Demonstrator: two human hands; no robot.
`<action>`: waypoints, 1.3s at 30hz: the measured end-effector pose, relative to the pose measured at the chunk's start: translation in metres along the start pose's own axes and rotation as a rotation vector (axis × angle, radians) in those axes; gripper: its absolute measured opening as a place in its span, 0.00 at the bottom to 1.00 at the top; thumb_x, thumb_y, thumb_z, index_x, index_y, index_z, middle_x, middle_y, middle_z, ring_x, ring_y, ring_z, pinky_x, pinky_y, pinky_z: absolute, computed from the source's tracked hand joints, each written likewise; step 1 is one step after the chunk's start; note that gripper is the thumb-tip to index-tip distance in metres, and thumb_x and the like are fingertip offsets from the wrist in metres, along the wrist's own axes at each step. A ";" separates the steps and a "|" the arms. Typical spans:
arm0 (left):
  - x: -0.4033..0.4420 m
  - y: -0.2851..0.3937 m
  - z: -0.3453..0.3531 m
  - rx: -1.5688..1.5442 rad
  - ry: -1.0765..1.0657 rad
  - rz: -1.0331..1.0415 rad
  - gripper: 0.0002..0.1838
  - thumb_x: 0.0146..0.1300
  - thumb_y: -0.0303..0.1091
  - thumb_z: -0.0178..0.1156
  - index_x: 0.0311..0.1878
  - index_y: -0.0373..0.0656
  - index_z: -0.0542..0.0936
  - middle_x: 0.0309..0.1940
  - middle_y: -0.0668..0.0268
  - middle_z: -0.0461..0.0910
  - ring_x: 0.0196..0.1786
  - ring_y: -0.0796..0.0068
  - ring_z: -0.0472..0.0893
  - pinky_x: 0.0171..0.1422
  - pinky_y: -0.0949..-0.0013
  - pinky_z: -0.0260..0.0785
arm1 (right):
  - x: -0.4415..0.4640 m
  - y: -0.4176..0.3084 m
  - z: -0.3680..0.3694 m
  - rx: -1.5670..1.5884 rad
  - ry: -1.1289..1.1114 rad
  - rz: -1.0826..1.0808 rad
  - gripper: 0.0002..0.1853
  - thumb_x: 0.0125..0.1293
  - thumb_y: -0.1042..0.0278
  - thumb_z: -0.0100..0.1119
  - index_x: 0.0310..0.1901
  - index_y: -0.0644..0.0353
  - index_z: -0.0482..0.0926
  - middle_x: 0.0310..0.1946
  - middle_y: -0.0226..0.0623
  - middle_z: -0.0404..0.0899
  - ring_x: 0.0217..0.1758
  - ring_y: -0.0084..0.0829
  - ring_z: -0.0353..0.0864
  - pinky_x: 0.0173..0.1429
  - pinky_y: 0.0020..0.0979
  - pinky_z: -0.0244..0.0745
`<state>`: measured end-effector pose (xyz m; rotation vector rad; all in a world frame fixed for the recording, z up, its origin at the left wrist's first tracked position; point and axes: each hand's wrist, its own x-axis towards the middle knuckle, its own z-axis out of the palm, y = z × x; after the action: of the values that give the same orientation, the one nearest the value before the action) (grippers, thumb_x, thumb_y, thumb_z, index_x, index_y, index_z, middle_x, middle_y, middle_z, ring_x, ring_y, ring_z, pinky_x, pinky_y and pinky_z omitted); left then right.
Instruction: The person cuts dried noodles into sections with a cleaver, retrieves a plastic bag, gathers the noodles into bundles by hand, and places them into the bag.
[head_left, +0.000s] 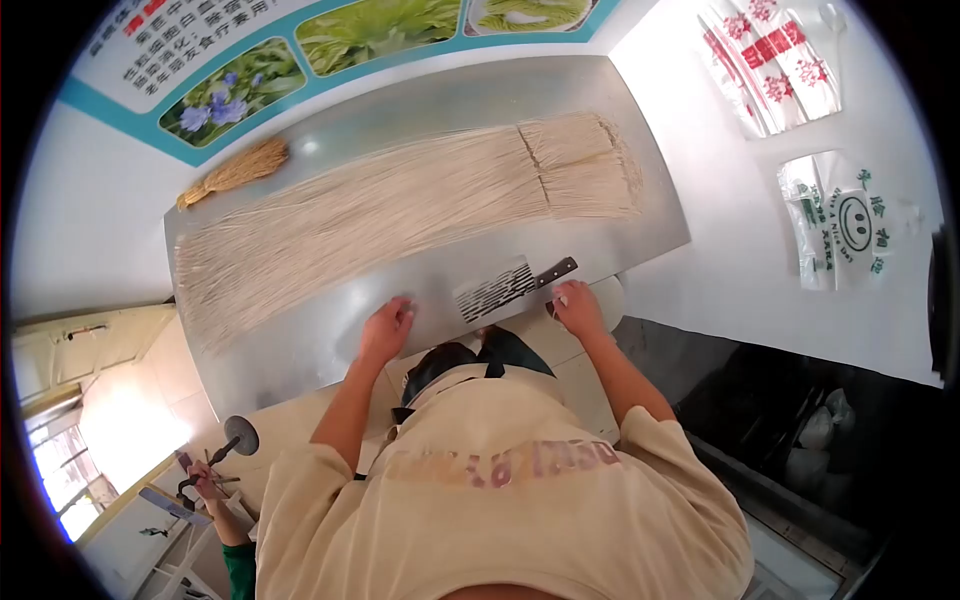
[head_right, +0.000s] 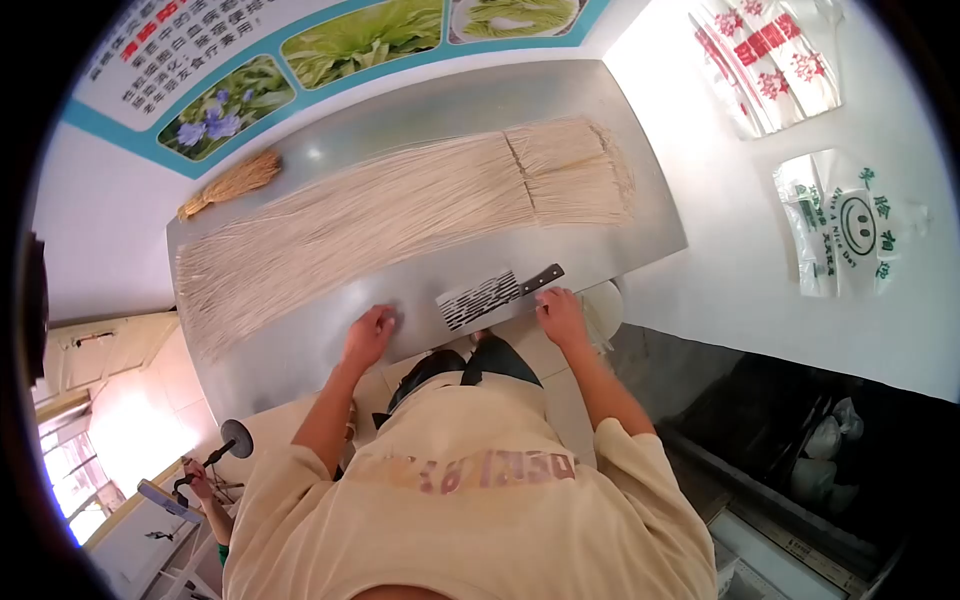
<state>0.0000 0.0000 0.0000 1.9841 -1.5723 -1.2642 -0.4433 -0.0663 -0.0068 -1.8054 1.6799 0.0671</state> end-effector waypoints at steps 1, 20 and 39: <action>0.013 0.023 -0.005 0.021 0.011 0.081 0.20 0.67 0.43 0.63 0.60 0.48 0.80 0.40 0.58 0.86 0.46 0.58 0.86 0.55 0.56 0.77 | 0.002 -0.008 -0.005 -0.087 0.083 -0.108 0.23 0.57 0.65 0.67 0.56 0.53 0.80 0.63 0.37 0.75 0.69 0.43 0.70 0.71 0.49 0.64; 0.349 0.320 0.164 0.539 -0.046 0.381 0.16 0.67 0.39 0.60 0.57 0.50 0.79 0.55 0.61 0.79 0.61 0.57 0.79 0.61 0.51 0.76 | 0.029 0.014 -0.057 -0.038 -0.090 -0.475 0.13 0.55 0.62 0.64 0.39 0.57 0.77 0.30 0.41 0.81 0.38 0.48 0.82 0.50 0.44 0.72; 0.337 0.304 0.164 0.451 0.214 0.405 0.12 0.67 0.37 0.60 0.52 0.49 0.82 0.48 0.64 0.82 0.49 0.64 0.84 0.51 0.60 0.79 | -0.055 0.115 -0.027 0.890 0.152 0.329 0.14 0.63 0.65 0.70 0.29 0.59 0.74 0.20 0.20 0.67 0.24 0.17 0.62 0.30 0.27 0.60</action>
<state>-0.3149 -0.3644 -0.0281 1.8176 -2.1387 -0.5583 -0.5673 -0.0265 -0.0086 -0.8821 1.6996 -0.5957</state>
